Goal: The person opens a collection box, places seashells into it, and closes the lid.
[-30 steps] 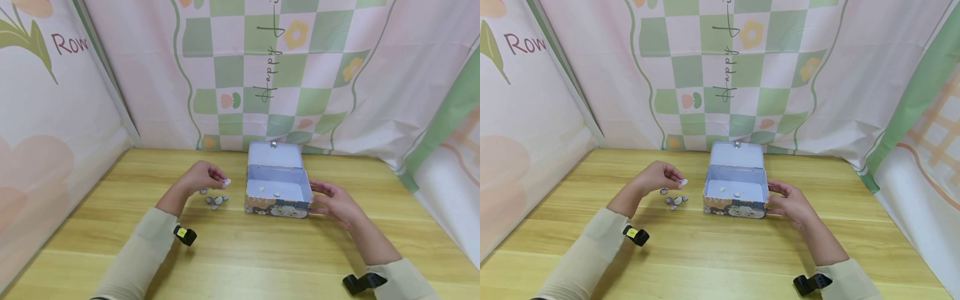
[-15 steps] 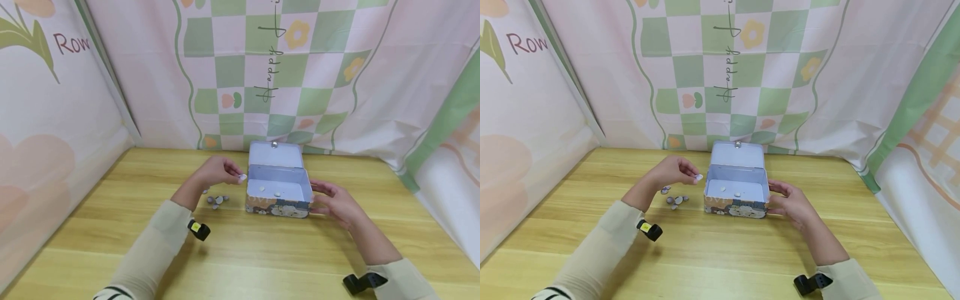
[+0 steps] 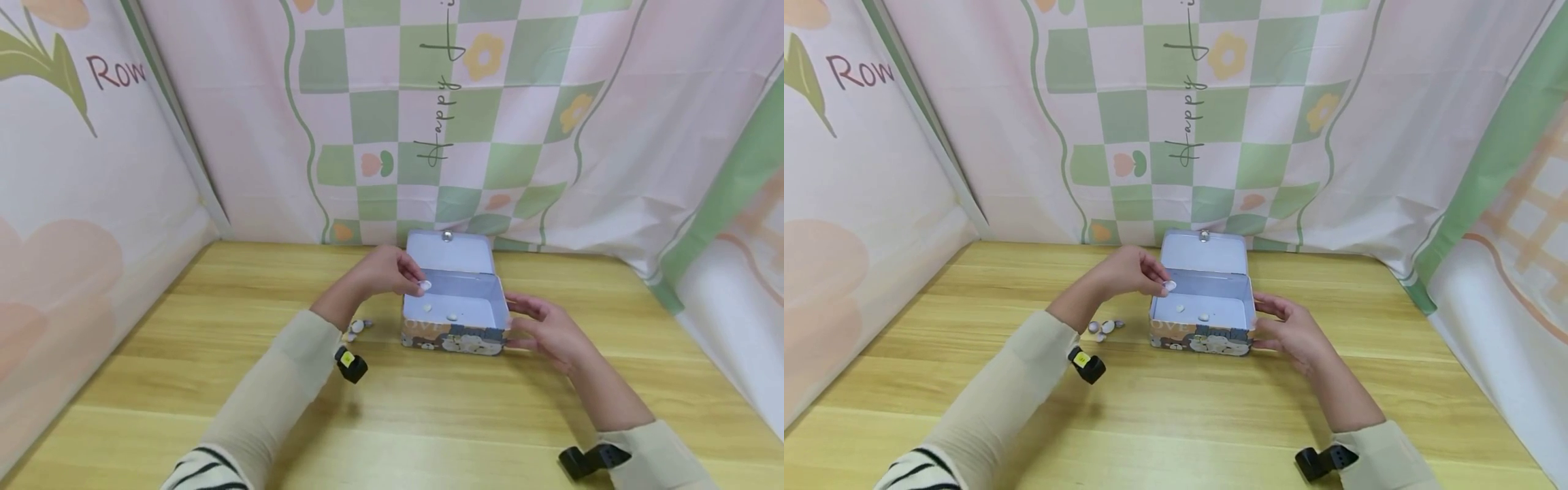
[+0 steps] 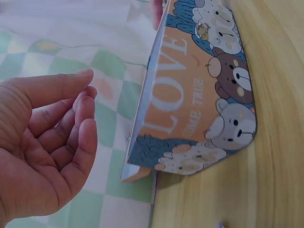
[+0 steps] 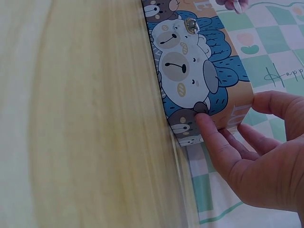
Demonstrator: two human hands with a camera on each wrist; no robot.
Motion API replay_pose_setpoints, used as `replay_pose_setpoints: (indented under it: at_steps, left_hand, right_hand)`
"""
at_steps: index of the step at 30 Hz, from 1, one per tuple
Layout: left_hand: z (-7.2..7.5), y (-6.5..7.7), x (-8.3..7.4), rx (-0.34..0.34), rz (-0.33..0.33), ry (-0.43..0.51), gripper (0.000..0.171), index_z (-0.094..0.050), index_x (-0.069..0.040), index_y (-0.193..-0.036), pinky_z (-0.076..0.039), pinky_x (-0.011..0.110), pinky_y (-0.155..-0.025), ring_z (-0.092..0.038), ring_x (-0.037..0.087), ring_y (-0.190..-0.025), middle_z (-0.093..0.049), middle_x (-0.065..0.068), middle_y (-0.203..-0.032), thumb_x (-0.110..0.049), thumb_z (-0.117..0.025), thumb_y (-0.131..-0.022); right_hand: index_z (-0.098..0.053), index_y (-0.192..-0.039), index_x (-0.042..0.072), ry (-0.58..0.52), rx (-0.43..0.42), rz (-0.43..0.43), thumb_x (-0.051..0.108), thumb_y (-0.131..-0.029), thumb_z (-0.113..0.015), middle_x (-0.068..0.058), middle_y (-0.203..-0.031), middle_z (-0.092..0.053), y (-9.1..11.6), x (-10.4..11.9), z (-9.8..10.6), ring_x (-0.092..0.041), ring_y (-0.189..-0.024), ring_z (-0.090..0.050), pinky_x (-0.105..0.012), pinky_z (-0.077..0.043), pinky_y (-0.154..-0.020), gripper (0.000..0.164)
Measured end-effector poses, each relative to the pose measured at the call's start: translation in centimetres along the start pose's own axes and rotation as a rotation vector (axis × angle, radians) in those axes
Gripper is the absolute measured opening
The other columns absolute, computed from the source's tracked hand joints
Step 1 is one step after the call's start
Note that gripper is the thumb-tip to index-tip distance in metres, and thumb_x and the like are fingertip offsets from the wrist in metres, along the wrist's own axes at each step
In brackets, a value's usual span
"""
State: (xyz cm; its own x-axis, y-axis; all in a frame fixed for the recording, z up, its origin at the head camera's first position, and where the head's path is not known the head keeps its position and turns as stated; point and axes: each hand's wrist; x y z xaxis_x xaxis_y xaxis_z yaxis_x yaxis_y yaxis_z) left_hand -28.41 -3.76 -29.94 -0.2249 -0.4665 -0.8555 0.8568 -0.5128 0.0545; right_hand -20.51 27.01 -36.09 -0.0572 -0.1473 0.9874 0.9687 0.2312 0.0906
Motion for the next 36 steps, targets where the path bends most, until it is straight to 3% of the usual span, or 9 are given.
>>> replay_pose_setpoints:
  at_steps: [3, 9, 15, 22, 30, 36]
  left_hand:
    - [-0.2, -0.6, -0.7, 0.010, -0.001, -0.048, 0.014, -0.074, -0.009, -0.090, -0.055, 0.029, -0.074, -0.066, 0.017, -0.081, -0.071, 0.003, -0.086, -0.010, -0.083, -0.078]
    - [-0.7, -1.9, -2.6, 0.044, 0.017, -0.081, 0.014, -0.074, -0.009, -0.089, -0.056, 0.038, -0.078, -0.065, 0.016, -0.078, -0.070, 0.004, -0.085, -0.008, -0.082, -0.078]
    - [-1.2, -3.1, -3.6, 0.060, 0.039, -0.085, 0.012, -0.072, -0.011, -0.086, -0.056, 0.033, -0.073, -0.067, 0.027, -0.088, -0.070, 0.004, -0.086, -0.008, -0.082, -0.079]
    - [-1.6, -4.5, -3.3, 0.060, 0.092, -0.096, 0.011, -0.073, -0.011, -0.085, -0.054, 0.044, -0.086, -0.067, 0.035, -0.095, -0.070, 0.004, -0.087, -0.009, -0.082, -0.079]
    - [-2.2, -5.8, -2.7, 0.025, 0.140, -0.118, 0.013, -0.073, -0.011, -0.081, -0.056, 0.040, -0.080, -0.063, 0.019, -0.074, -0.069, 0.005, -0.086, -0.007, -0.084, -0.076]
    - [-2.8, -6.3, -2.2, 0.017, 0.158, -0.164, 0.013, -0.073, -0.011, -0.082, -0.057, 0.034, -0.073, -0.058, 0.013, -0.067, -0.068, 0.003, -0.080, -0.007, -0.084, -0.076]
  right_hand:
    - [-0.019, -0.150, -0.008, -0.001, 0.001, -0.001, 0.000, -0.095, -0.055, -0.033, -0.151, -0.024, 0.0, 0.0, 0.0, -0.027, -0.109, -0.061, -0.041, -0.055, -0.085, 0.066]
    - [-0.019, -0.150, -0.008, -0.007, 0.002, -0.002, -0.001, -0.095, -0.054, -0.033, -0.151, -0.024, 0.0, 0.0, -0.1, -0.022, -0.104, -0.062, -0.041, -0.055, -0.085, 0.066]
    - [-0.020, -0.150, -0.008, -0.015, 0.000, -0.003, -0.001, -0.095, -0.054, -0.033, -0.150, -0.025, -0.1, 0.0, -0.1, -0.023, -0.105, -0.062, -0.041, -0.055, -0.085, 0.065]
    - [-0.020, -0.150, -0.008, -0.011, -0.001, -0.004, -0.002, -0.094, -0.054, -0.033, -0.150, -0.025, -0.2, -0.1, -0.1, -0.026, -0.106, -0.062, -0.041, -0.055, -0.084, 0.065]
    - [-0.020, -0.150, -0.009, -0.010, -0.006, -0.002, -0.002, -0.094, -0.054, -0.034, -0.150, -0.026, -0.2, -0.1, 0.0, -0.026, -0.106, -0.061, -0.041, -0.055, -0.084, 0.065]
    - [-0.020, -0.149, -0.010, -0.011, -0.005, 0.002, -0.001, -0.094, -0.054, -0.034, -0.149, -0.025, -0.1, -0.2, 0.0, -0.026, -0.107, -0.061, -0.041, -0.056, -0.084, 0.065]
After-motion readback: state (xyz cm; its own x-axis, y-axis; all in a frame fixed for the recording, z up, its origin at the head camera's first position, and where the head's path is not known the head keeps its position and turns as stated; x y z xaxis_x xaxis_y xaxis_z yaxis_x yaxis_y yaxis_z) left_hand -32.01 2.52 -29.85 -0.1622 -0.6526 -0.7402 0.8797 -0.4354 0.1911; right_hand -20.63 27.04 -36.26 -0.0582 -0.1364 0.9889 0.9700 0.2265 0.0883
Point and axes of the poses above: each hand's wrist, its own y-axis away from the middle knuckle, its own z-axis out of the back of the hand, x = y × z
